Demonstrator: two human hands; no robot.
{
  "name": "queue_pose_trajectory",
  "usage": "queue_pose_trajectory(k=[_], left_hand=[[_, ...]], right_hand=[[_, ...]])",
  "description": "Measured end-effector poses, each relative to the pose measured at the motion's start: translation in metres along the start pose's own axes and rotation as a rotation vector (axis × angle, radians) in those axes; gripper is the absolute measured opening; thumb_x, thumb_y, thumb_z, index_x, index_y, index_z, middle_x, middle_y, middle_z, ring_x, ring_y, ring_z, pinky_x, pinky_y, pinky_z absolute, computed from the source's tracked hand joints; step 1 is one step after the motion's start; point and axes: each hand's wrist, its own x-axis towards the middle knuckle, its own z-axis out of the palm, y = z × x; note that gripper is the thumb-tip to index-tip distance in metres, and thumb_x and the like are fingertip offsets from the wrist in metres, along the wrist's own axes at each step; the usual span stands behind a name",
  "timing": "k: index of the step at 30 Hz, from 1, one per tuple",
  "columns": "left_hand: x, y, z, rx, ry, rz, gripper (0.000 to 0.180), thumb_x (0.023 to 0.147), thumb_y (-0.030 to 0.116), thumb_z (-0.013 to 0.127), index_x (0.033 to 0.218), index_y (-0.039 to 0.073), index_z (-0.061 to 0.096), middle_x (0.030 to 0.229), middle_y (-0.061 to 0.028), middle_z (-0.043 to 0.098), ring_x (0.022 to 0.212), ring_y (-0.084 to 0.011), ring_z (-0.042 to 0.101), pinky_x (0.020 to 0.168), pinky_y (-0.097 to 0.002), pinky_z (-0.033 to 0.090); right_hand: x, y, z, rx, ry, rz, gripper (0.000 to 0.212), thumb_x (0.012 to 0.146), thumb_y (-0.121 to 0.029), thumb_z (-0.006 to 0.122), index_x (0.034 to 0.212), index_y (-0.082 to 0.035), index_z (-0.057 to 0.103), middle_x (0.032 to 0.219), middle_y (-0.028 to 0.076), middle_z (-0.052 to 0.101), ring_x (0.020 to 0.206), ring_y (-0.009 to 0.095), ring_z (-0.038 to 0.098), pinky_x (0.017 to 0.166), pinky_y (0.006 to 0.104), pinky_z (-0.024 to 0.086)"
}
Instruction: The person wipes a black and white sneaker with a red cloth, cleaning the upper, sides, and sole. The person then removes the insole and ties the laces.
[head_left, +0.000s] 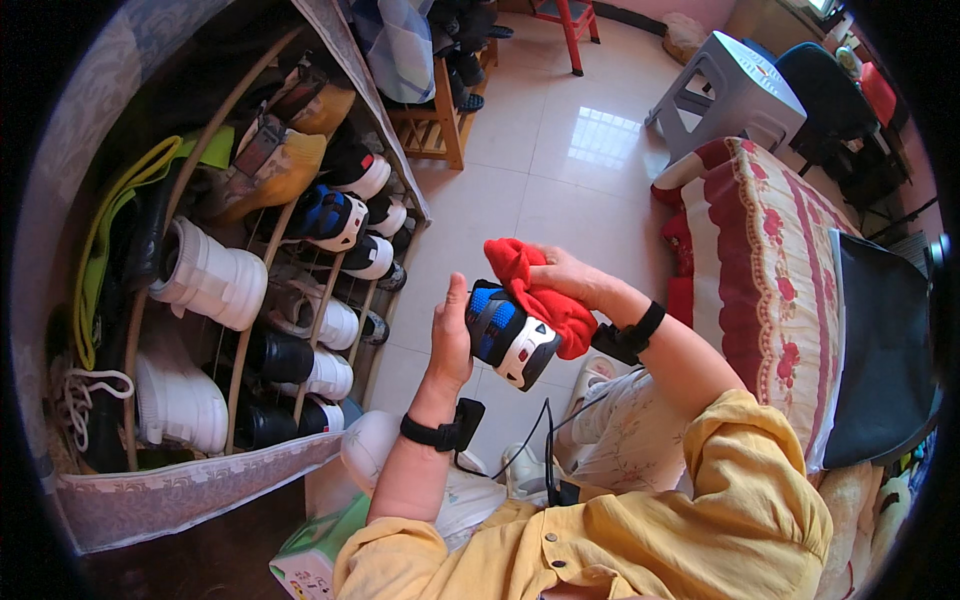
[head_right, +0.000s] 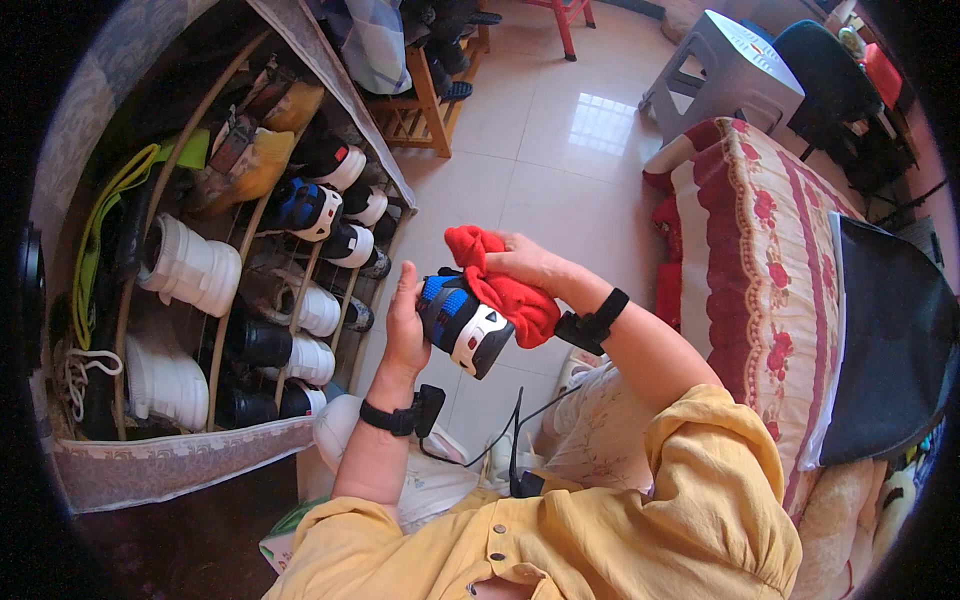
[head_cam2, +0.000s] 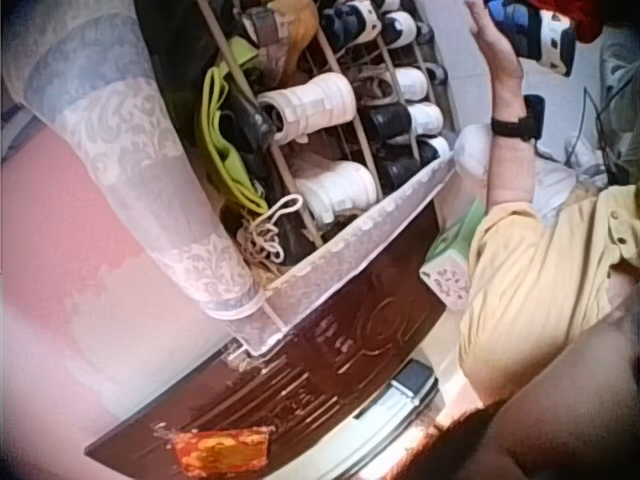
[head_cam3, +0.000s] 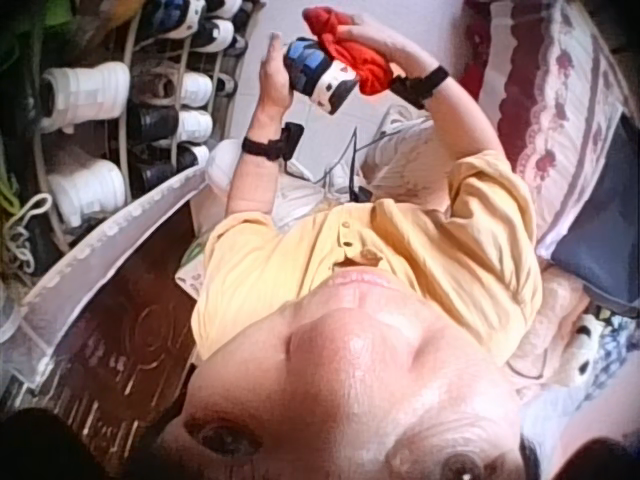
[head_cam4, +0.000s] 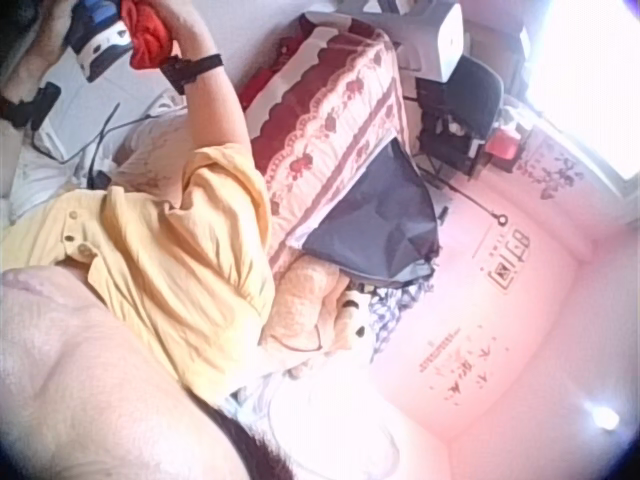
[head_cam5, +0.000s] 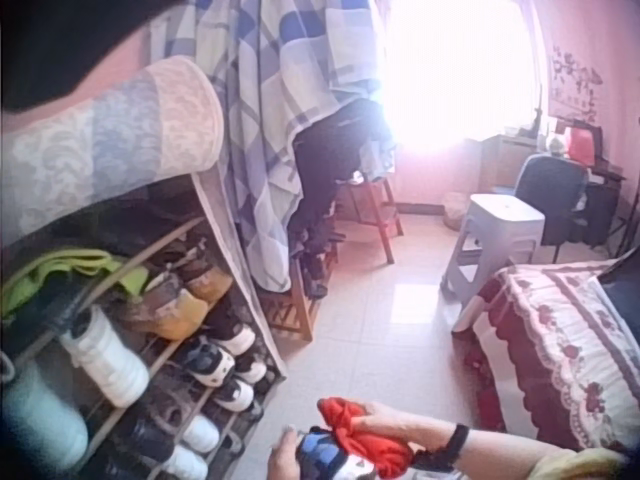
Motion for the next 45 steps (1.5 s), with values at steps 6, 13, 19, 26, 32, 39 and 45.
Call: queue_pose_trajectory(k=[6,13,19,26,32,39,45], left_hand=[[-0.002,-0.012,0.005,-0.013,-0.101,-0.252,0.034,0.098,0.043,0.068,0.093,0.01,0.072,0.084,0.0028,0.067,0.072,-0.0058,0.061,0.068,-0.0235,0.051],[0.001,-0.033,0.01,-0.19,-0.037,-0.359,0.053,0.098,0.054,0.06,0.119,0.006,0.065,0.109,-0.0061,0.068,0.1,-0.0135,0.065,0.09,-0.0314,0.053],[0.013,-0.047,-0.001,-0.402,0.051,-0.669,0.058,0.103,0.052,0.046,0.137,0.006,0.052,0.132,-0.0139,0.06,0.12,-0.0293,0.061,0.108,-0.047,0.046],[0.014,-0.06,-0.003,-0.558,0.17,-0.652,0.057,0.1,0.055,0.046,0.136,0.012,0.055,0.137,-0.012,0.06,0.122,-0.0306,0.06,0.108,-0.0495,0.046],[0.021,-0.031,-0.012,-0.486,-0.151,-0.336,0.062,0.101,0.059,0.046,0.144,0.014,0.05,0.136,-0.0105,0.061,0.126,-0.0287,0.059,0.107,-0.0466,0.049],[0.039,-0.027,-0.014,-0.706,-0.333,-0.594,0.044,0.104,0.045,0.054,0.127,0.009,0.06,0.115,-0.0107,0.069,0.106,-0.0242,0.068,0.098,-0.0415,0.054],[0.026,-0.037,-0.004,-0.5,-0.229,-0.196,0.043,0.102,0.028,0.062,0.138,0.007,0.057,0.132,-0.0077,0.065,0.121,-0.022,0.061,0.11,-0.0387,0.045]], right_hand=[[0.001,0.009,0.009,-0.227,0.005,0.095,0.063,0.086,-0.021,0.066,0.144,-0.001,0.051,0.121,0.014,0.068,0.103,0.022,0.067,0.09,0.0344,0.056],[-0.006,0.013,0.005,-0.284,-0.019,0.009,0.053,0.09,-0.024,0.065,0.138,-0.003,0.056,0.113,0.011,0.068,0.095,0.02,0.067,0.084,0.0332,0.057],[-0.002,0.023,0.012,-0.486,-0.046,0.029,0.044,0.088,-0.025,0.067,0.127,-0.006,0.062,0.105,0.012,0.071,0.095,0.022,0.068,0.085,0.0369,0.055],[-0.016,0.02,0.036,-0.937,0.185,-0.274,0.045,0.08,-0.028,0.073,0.12,-0.012,0.063,0.107,0.015,0.067,0.094,0.038,0.066,0.083,0.0463,0.055],[-0.04,0.005,0.048,-1.0,0.345,-0.758,0.05,0.071,-0.021,0.08,0.118,-0.017,0.061,0.107,0.009,0.062,0.095,0.033,0.064,0.08,0.0453,0.054],[-0.052,0.014,0.068,-1.09,0.245,-0.927,0.06,0.065,-0.025,0.087,0.119,-0.017,0.061,0.116,0.007,0.06,0.1,0.029,0.061,0.084,0.0421,0.052],[-0.027,0.0,0.028,-1.029,0.498,-0.795,0.055,0.069,-0.018,0.081,0.12,-0.014,0.06,0.112,0.012,0.061,0.1,0.038,0.063,0.081,0.0463,0.055]])
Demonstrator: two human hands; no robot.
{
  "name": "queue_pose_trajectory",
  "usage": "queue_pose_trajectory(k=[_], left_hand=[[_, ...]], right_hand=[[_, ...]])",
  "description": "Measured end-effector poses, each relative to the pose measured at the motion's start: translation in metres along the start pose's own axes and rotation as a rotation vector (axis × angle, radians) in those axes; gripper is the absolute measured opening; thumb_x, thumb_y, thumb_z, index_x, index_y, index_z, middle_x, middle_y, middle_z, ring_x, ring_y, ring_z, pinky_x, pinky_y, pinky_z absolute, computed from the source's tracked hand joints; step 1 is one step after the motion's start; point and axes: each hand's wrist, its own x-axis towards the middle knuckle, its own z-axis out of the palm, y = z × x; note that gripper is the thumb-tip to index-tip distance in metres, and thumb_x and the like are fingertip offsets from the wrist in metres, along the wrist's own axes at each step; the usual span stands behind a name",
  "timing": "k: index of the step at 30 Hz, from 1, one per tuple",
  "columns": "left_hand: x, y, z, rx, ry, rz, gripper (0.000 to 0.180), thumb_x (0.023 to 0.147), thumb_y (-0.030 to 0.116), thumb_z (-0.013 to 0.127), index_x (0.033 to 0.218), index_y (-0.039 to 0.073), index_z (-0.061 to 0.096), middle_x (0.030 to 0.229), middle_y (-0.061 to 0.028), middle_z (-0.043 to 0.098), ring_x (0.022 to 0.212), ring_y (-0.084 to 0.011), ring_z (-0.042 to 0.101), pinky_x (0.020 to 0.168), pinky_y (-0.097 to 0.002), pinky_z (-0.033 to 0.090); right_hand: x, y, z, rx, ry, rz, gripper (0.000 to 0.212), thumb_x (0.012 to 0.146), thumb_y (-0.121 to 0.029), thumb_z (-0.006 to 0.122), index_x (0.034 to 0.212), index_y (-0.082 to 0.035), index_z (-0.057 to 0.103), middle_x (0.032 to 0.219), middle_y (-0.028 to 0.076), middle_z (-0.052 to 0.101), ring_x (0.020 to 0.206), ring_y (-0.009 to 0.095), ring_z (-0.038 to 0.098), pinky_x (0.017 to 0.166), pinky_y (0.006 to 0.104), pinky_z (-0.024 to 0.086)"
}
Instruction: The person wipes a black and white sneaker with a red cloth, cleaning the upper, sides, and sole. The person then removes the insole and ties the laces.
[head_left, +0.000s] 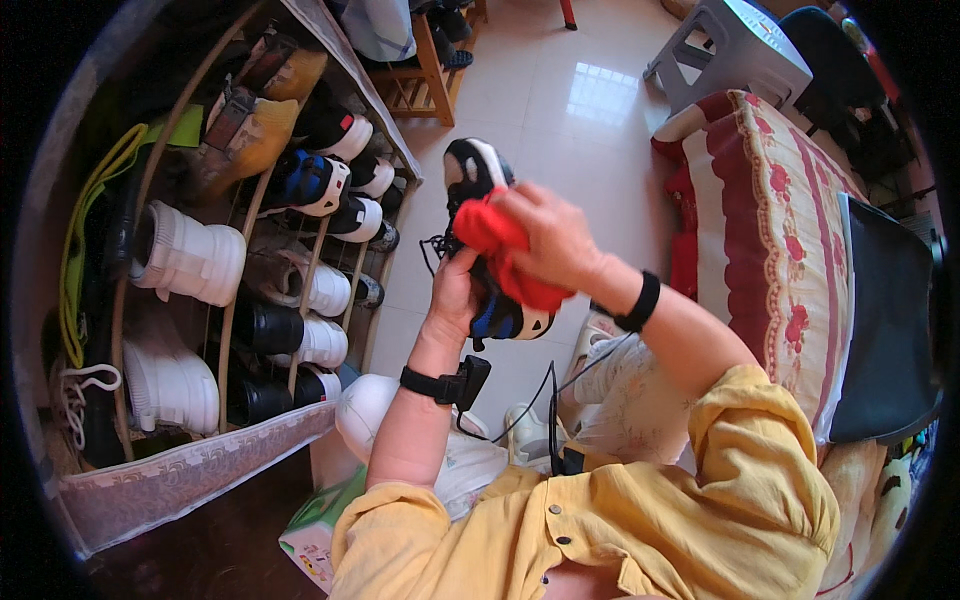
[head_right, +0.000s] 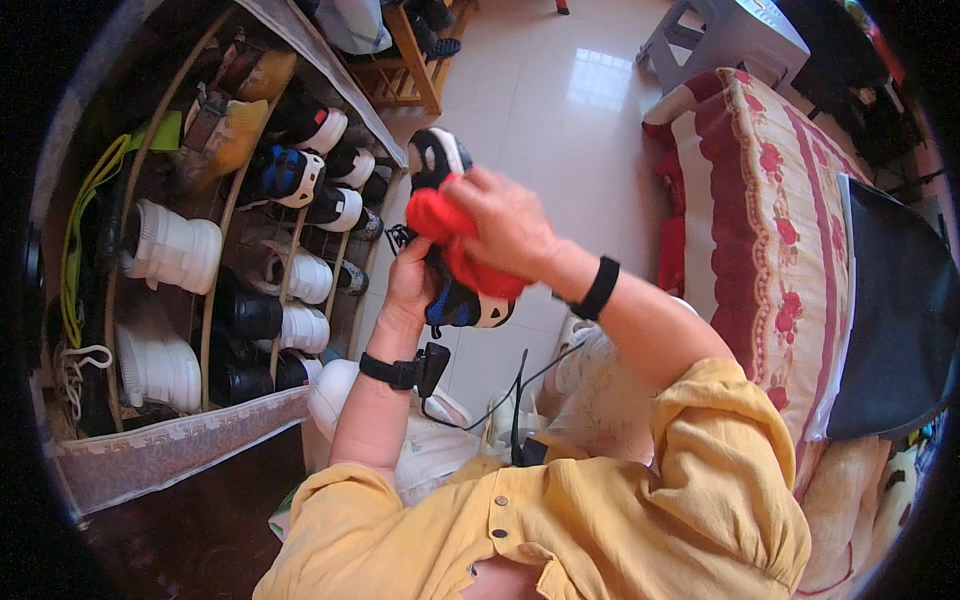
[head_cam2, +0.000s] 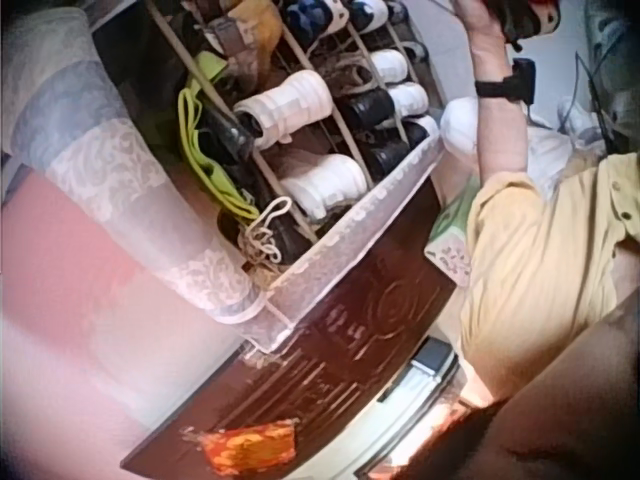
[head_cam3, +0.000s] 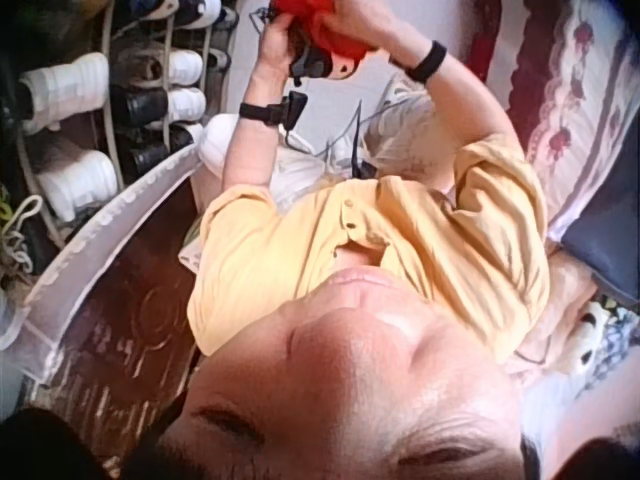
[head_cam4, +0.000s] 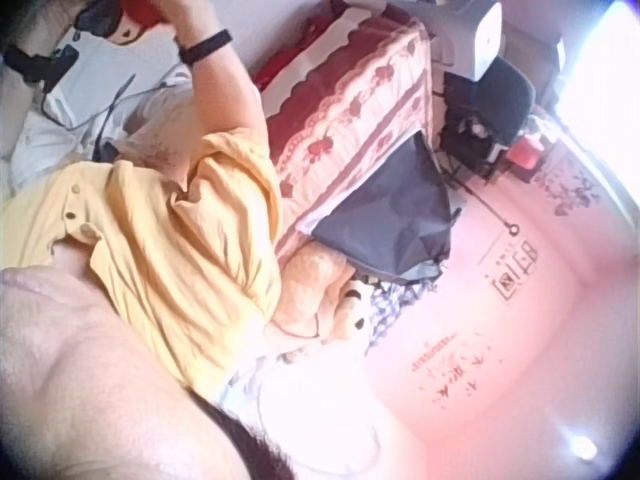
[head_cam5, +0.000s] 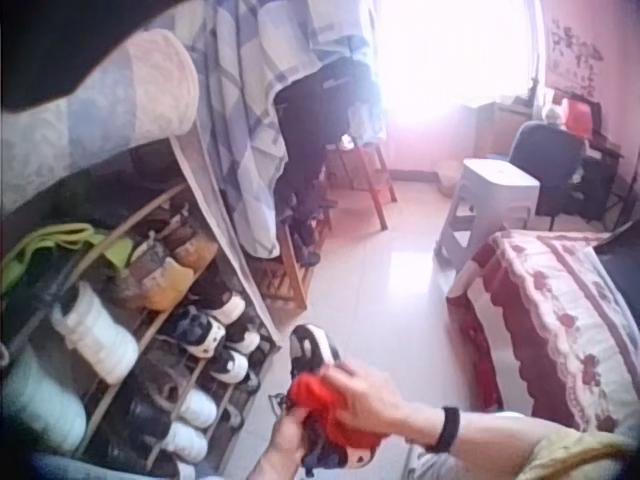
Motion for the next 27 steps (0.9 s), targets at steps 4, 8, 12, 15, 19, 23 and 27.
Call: queue_pose_trajectory(k=[4,8,12,15,19,23,27], left_hand=[[-0.008,-0.008,0.015,0.141,0.029,0.047,0.037,0.104,0.022,0.059,0.138,0.006,0.057,0.132,-0.0066,0.065,0.118,-0.0207,0.062,0.106,-0.0377,0.047],[-0.013,-0.001,0.02,0.081,0.036,0.001,0.042,0.105,0.032,0.058,0.139,0.008,0.057,0.132,-0.0061,0.065,0.118,-0.0209,0.062,0.106,-0.0377,0.047],[-0.013,0.016,0.01,-0.056,0.117,0.031,0.059,0.103,0.053,0.053,0.14,0.008,0.055,0.134,-0.0097,0.063,0.12,-0.0244,0.061,0.108,-0.0412,0.046],[-0.004,0.022,-0.001,-0.053,0.08,0.102,0.054,0.104,0.048,0.052,0.137,0.006,0.057,0.132,-0.0107,0.065,0.121,-0.0245,0.061,0.107,-0.0421,0.047],[-0.002,0.015,-0.006,0.045,0.105,0.077,0.044,0.106,0.039,0.052,0.134,0.007,0.061,0.129,-0.0078,0.067,0.12,-0.0213,0.062,0.107,-0.0393,0.047],[-0.012,0.001,0.007,-0.016,0.146,0.091,0.039,0.103,0.027,0.06,0.136,0.006,0.06,0.131,-0.0053,0.066,0.118,-0.019,0.062,0.105,-0.0349,0.046],[-0.023,-0.008,0.015,0.111,0.142,0.072,0.036,0.105,0.027,0.058,0.132,0.005,0.062,0.125,-0.0051,0.067,0.111,-0.0173,0.063,0.1,-0.0324,0.049]], right_hand=[[0.026,0.024,-0.003,-0.097,0.162,0.141,0.045,0.075,-0.021,0.078,0.116,-0.014,0.061,0.108,0.013,0.062,0.101,0.038,0.064,0.081,0.047,0.055],[0.021,0.018,-0.002,-0.037,0.021,0.195,0.045,0.077,-0.024,0.077,0.118,-0.014,0.062,0.11,0.013,0.062,0.099,0.04,0.064,0.082,0.0471,0.055],[-0.007,-0.017,0.004,0.212,-0.299,0.113,0.045,0.076,-0.022,0.074,0.12,-0.015,0.064,0.108,0.013,0.063,0.098,0.039,0.065,0.082,0.0463,0.055],[-0.019,-0.032,0.005,0.172,-0.495,0.005,0.042,0.074,-0.019,0.075,0.114,-0.016,0.064,0.104,0.012,0.063,0.096,0.037,0.066,0.078,0.0467,0.056],[-0.002,-0.022,0.002,0.09,-0.215,-0.032,0.042,0.072,-0.018,0.078,0.111,-0.015,0.062,0.108,0.01,0.061,0.098,0.037,0.065,0.078,0.0466,0.056],[0.032,0.003,-0.004,-0.068,0.175,0.06,0.042,0.074,-0.02,0.078,0.113,-0.015,0.063,0.109,0.01,0.061,0.101,0.036,0.064,0.08,0.0455,0.056],[0.043,0.009,-0.002,-0.16,0.231,0.109,0.042,0.075,-0.021,0.078,0.114,-0.016,0.063,0.111,0.011,0.061,0.102,0.037,0.064,0.08,0.0459,0.056]])
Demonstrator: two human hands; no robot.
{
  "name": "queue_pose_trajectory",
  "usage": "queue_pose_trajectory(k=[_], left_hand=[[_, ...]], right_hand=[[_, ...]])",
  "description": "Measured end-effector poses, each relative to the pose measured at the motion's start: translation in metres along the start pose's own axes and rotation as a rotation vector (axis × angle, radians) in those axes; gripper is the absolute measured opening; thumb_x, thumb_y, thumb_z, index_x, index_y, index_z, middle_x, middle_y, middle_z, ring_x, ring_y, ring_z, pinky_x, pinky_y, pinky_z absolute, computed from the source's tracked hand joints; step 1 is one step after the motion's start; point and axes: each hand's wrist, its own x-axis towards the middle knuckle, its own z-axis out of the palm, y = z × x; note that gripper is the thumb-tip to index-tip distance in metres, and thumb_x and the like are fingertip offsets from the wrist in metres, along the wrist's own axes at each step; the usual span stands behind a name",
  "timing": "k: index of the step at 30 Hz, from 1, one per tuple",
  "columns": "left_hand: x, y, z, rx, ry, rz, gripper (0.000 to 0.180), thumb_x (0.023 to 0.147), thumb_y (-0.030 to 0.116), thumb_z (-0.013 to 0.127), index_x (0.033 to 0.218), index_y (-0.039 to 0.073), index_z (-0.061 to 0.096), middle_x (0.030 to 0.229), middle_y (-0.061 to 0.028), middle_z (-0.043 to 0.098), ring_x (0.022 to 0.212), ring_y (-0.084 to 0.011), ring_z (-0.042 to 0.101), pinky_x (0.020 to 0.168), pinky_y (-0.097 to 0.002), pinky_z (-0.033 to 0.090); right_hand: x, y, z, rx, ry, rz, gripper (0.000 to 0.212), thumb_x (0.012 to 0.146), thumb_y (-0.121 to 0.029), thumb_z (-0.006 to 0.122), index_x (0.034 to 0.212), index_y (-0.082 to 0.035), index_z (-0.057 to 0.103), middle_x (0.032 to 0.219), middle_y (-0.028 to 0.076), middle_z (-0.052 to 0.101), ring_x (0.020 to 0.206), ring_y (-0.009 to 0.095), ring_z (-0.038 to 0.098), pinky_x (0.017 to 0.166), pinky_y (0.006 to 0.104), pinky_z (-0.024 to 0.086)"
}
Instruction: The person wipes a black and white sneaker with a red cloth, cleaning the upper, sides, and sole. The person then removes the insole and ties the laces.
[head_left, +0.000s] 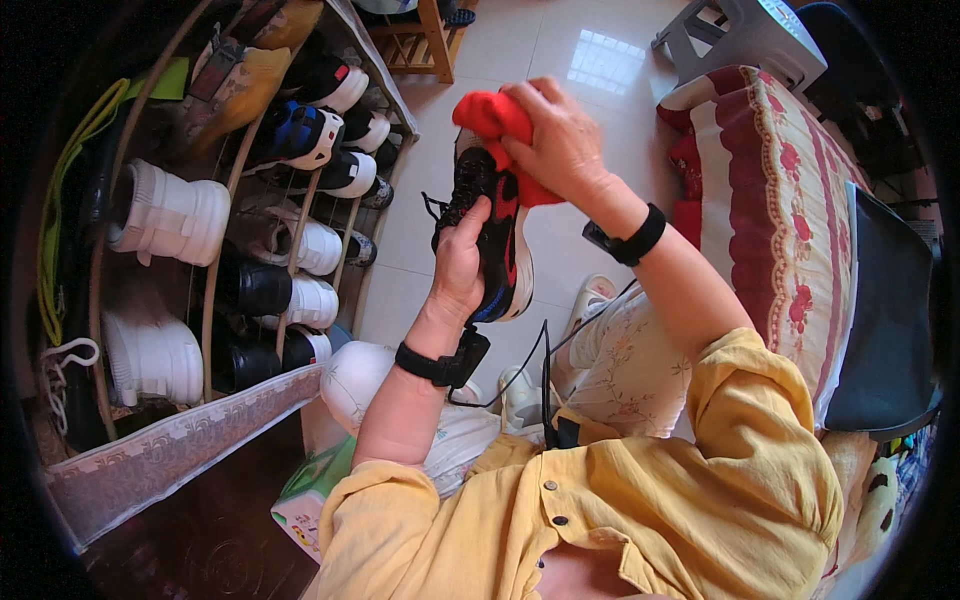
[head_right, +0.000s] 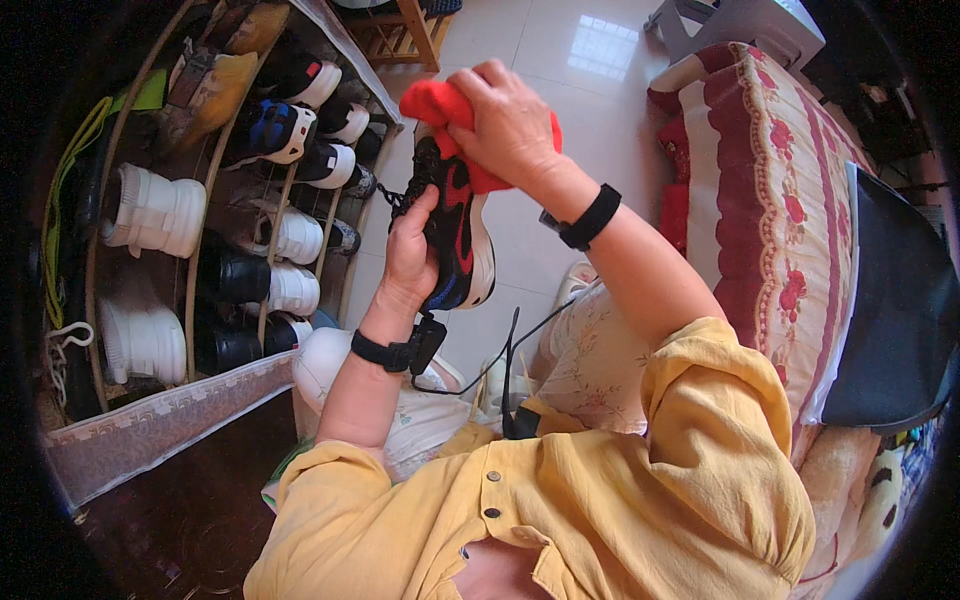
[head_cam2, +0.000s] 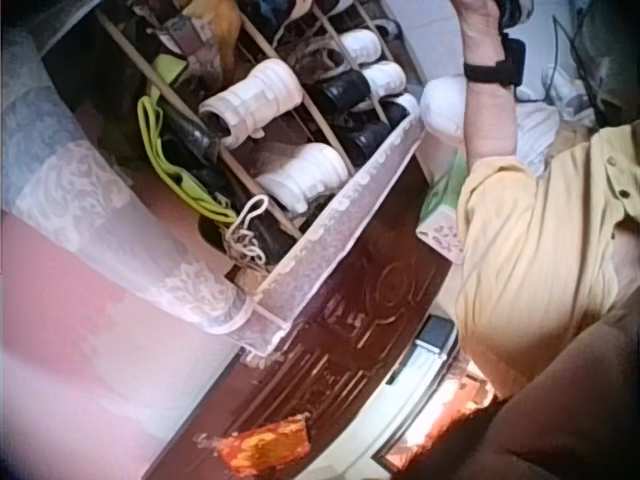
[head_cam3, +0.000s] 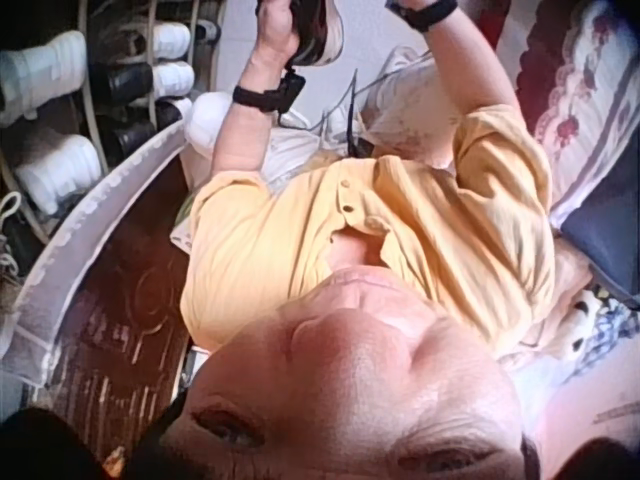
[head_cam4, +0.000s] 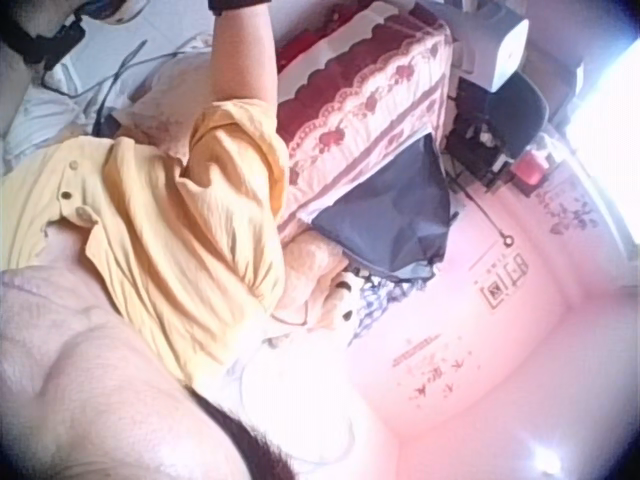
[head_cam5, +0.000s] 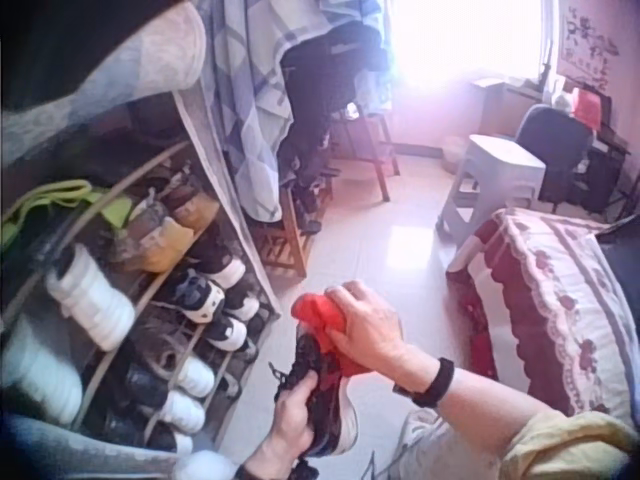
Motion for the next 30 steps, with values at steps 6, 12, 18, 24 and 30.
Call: queue_pose_trajectory(k=[6,12,18,24,30], left_hand=[[0.004,0.023,-0.02,-0.118,0.096,0.028,0.046,0.106,0.046,0.047,0.131,0.01,0.061,0.124,-0.0055,0.066,0.115,-0.0186,0.061,0.104,-0.0361,0.046],[0.003,0.017,-0.012,0.02,0.102,0.068,0.037,0.105,0.035,0.056,0.126,0.006,0.066,0.124,-0.004,0.069,0.112,-0.0178,0.063,0.1,-0.034,0.048],[-0.004,-0.005,-0.002,0.98,0.05,0.416,0.033,0.102,0.028,0.063,0.118,-0.001,0.069,0.11,-0.0079,0.073,0.099,-0.0204,0.067,0.088,-0.0345,0.05],[-0.006,0.007,-0.019,1.294,0.09,0.597,0.028,0.1,0.023,0.063,0.119,0.004,0.068,0.11,-0.0142,0.073,0.104,-0.0319,0.069,0.09,-0.0378,0.051],[0.0,0.008,-0.015,1.361,0.013,0.769,0.027,0.098,0.023,0.065,0.115,0.003,0.07,0.111,-0.0178,0.072,0.104,-0.035,0.068,0.089,-0.0412,0.051]], right_hand=[[-0.06,-0.04,-0.001,0.324,-0.5,0.015,0.047,0.076,-0.02,0.076,0.12,-0.017,0.061,0.113,0.012,0.061,0.105,0.038,0.064,0.084,0.0466,0.055],[-0.033,-0.016,-0.009,0.341,-0.237,0.038,0.045,0.078,-0.022,0.075,0.12,-0.014,0.061,0.114,0.014,0.061,0.104,0.042,0.063,0.085,0.0483,0.055],[-0.002,0.006,-0.006,0.006,-0.056,0.087,0.041,0.078,-0.024,0.075,0.116,-0.015,0.063,0.113,0.014,0.061,0.103,0.039,0.064,0.083,0.0473,0.055],[-0.043,-0.02,-0.012,0.284,-0.406,0.027,0.038,0.079,-0.022,0.073,0.115,-0.014,0.063,0.112,0.013,0.061,0.102,0.039,0.064,0.084,0.0472,0.055],[-0.028,0.003,-0.021,0.371,-0.368,0.128,0.045,0.08,-0.023,0.071,0.123,-0.013,0.063,0.116,0.015,0.062,0.104,0.04,0.064,0.089,0.0464,0.054]])
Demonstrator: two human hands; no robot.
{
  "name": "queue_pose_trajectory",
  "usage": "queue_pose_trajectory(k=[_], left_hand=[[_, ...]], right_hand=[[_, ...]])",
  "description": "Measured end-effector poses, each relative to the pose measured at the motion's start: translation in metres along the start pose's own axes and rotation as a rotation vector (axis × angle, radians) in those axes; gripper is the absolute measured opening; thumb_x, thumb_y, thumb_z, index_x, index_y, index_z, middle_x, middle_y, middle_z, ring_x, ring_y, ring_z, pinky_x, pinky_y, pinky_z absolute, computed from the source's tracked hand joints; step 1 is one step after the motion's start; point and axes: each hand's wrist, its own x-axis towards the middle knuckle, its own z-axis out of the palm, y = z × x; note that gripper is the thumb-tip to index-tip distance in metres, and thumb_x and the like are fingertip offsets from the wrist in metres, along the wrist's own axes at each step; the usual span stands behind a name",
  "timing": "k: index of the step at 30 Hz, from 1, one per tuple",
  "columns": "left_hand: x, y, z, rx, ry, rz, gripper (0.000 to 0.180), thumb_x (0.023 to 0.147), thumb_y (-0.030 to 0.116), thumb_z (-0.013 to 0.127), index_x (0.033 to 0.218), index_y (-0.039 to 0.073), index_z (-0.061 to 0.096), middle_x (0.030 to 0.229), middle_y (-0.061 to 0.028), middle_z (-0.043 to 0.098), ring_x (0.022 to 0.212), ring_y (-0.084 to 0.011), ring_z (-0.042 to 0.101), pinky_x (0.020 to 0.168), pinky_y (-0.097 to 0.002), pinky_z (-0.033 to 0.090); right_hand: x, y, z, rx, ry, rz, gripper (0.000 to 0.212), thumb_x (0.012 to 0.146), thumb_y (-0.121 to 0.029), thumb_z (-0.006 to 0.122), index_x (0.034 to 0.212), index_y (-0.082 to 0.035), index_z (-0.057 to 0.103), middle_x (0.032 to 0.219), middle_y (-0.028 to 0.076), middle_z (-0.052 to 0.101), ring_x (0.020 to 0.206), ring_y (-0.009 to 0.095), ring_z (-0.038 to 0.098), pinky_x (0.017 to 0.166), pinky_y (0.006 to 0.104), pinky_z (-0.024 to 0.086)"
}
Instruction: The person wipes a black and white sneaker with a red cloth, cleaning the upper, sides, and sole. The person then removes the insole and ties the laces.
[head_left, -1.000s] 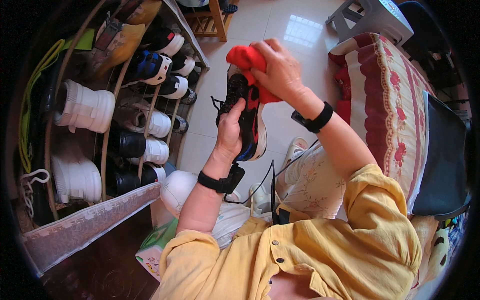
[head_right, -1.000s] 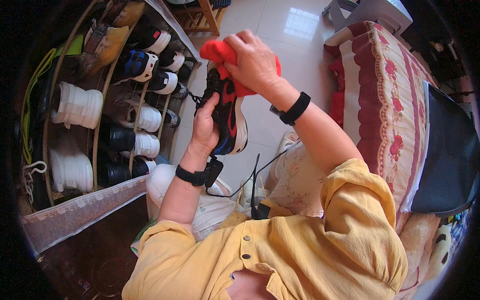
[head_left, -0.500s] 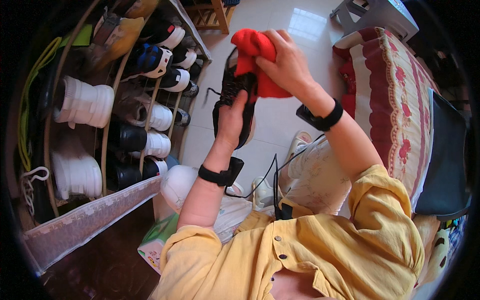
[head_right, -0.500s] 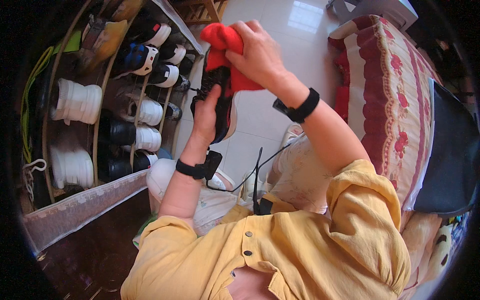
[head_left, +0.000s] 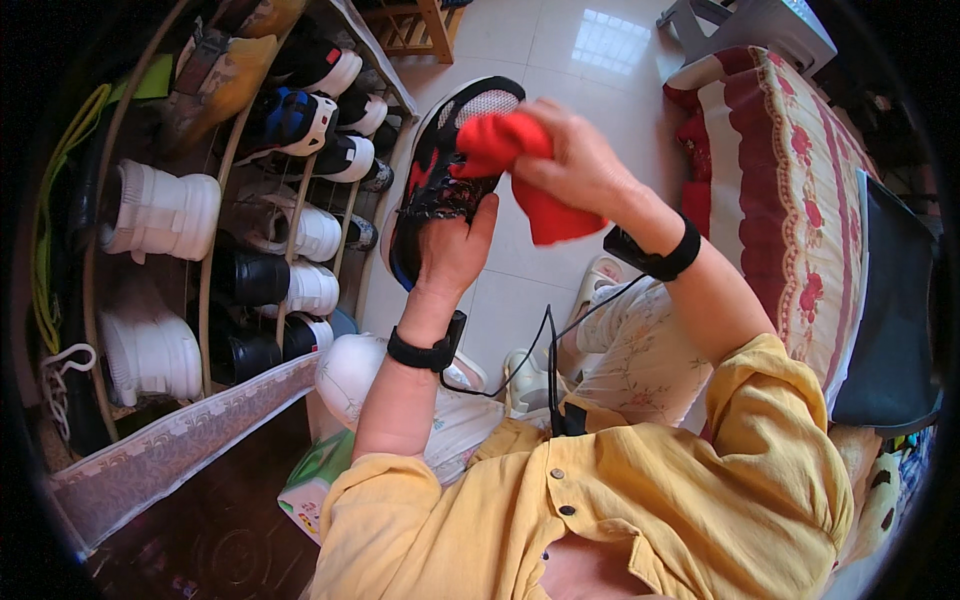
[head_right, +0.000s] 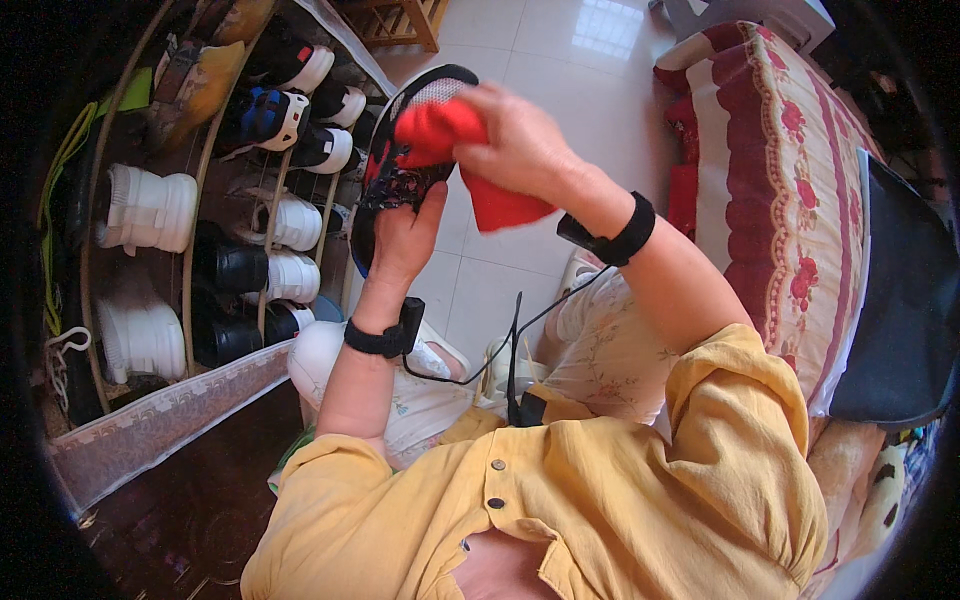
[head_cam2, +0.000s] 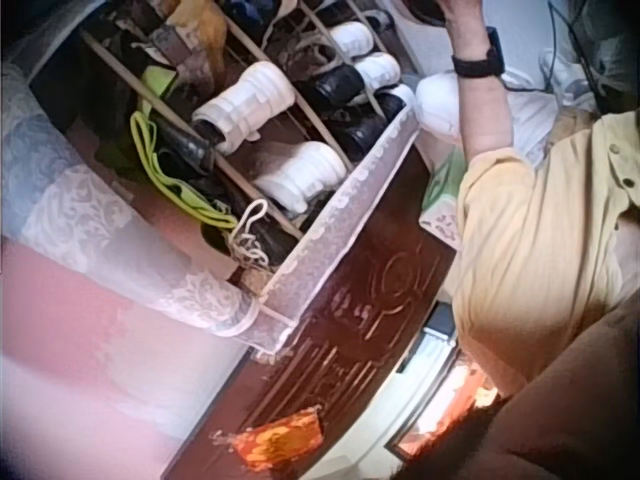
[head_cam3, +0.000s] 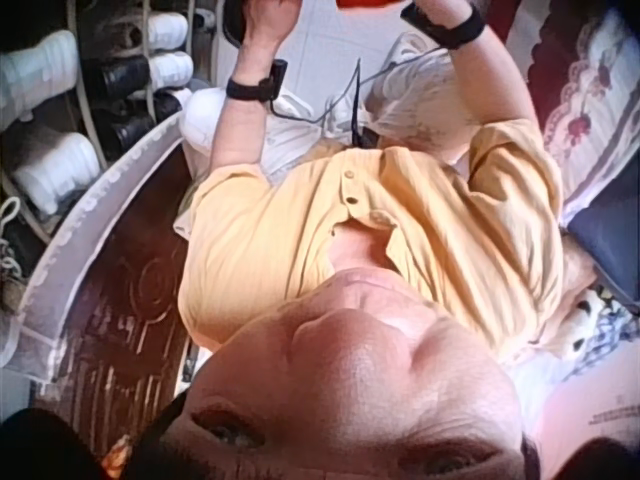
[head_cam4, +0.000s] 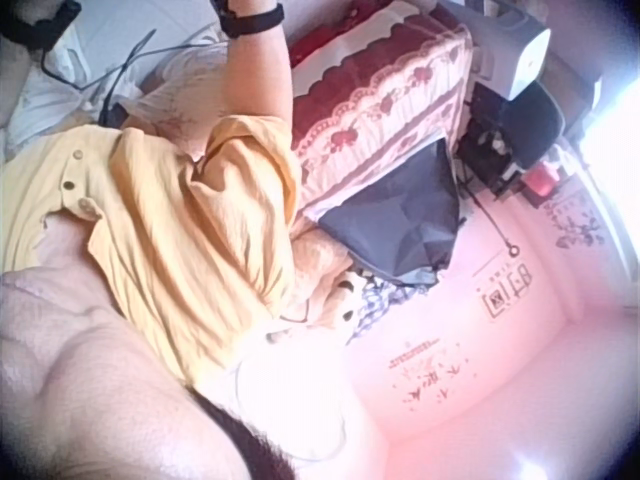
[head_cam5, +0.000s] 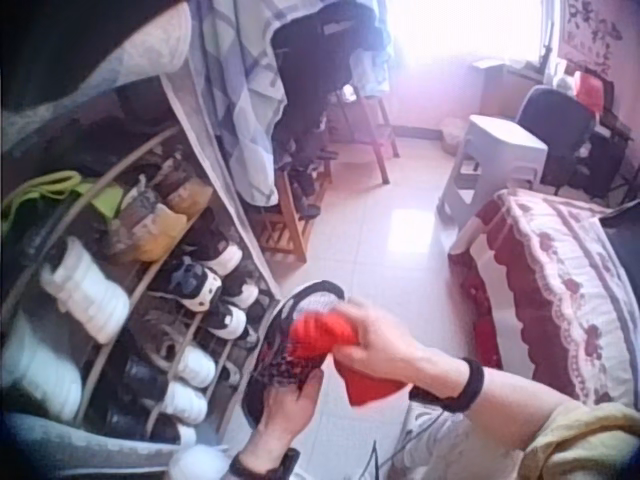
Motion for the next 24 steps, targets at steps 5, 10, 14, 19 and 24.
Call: queue_pose_trajectory(k=[5,10,14,19,24], left_hand=[[0.001,0.005,0.004,0.061,0.0,0.108,0.026,0.097,0.022,0.064,0.112,0.002,0.071,0.111,-0.0188,0.072,0.104,-0.0359,0.068,0.089,-0.0432,0.051],[0.006,-0.005,-0.002,-0.068,0.05,-0.029,0.026,0.095,0.022,0.062,0.111,0.004,0.072,0.108,-0.0193,0.071,0.101,-0.0387,0.067,0.087,-0.0445,0.052],[0.01,-0.007,-0.011,-0.069,0.125,-0.116,0.024,0.095,0.025,0.067,0.104,0.003,0.072,0.093,-0.0166,0.073,0.083,-0.0345,0.069,0.073,-0.0408,0.053],[0.013,0.003,-0.008,-0.823,0.105,-0.472,0.026,0.098,0.022,0.064,0.09,-0.002,0.072,0.083,0.0008,0.069,0.076,-0.009,0.059,0.074,-0.0288,0.048],[0.003,0.001,-0.01,-0.195,-0.147,-0.177,0.024,0.1,0.024,0.064,0.113,0.006,0.071,0.087,-0.0083,0.073,0.079,-0.0206,0.067,0.081,-0.0336,0.052]], right_hand=[[0.011,0.001,0.002,-0.32,0.245,-0.045,0.039,0.078,-0.022,0.075,0.115,-0.014,0.063,0.11,0.013,0.062,0.102,0.038,0.064,0.084,0.0466,0.055],[-0.008,-0.016,0.026,-0.083,-0.089,-0.029,0.041,0.08,-0.027,0.073,0.117,-0.014,0.06,0.113,0.013,0.061,0.103,0.038,0.064,0.085,0.048,0.054],[-0.005,-0.01,0.019,-0.001,-0.264,0.165,0.052,0.085,-0.045,0.072,0.124,-0.012,0.06,0.114,0.018,0.067,0.099,0.036,0.068,0.081,0.0447,0.056],[0.014,0.008,0.01,0.212,-0.036,0.351,0.077,0.084,-0.065,0.072,0.127,-0.002,0.058,0.11,0.021,0.07,0.094,0.03,0.071,0.078,0.0402,0.057],[0.025,0.016,-0.003,0.722,-0.082,0.425,0.076,0.089,-0.062,0.07,0.128,0.002,0.056,0.108,0.014,0.069,0.093,0.018,0.069,0.079,0.0334,0.058]])
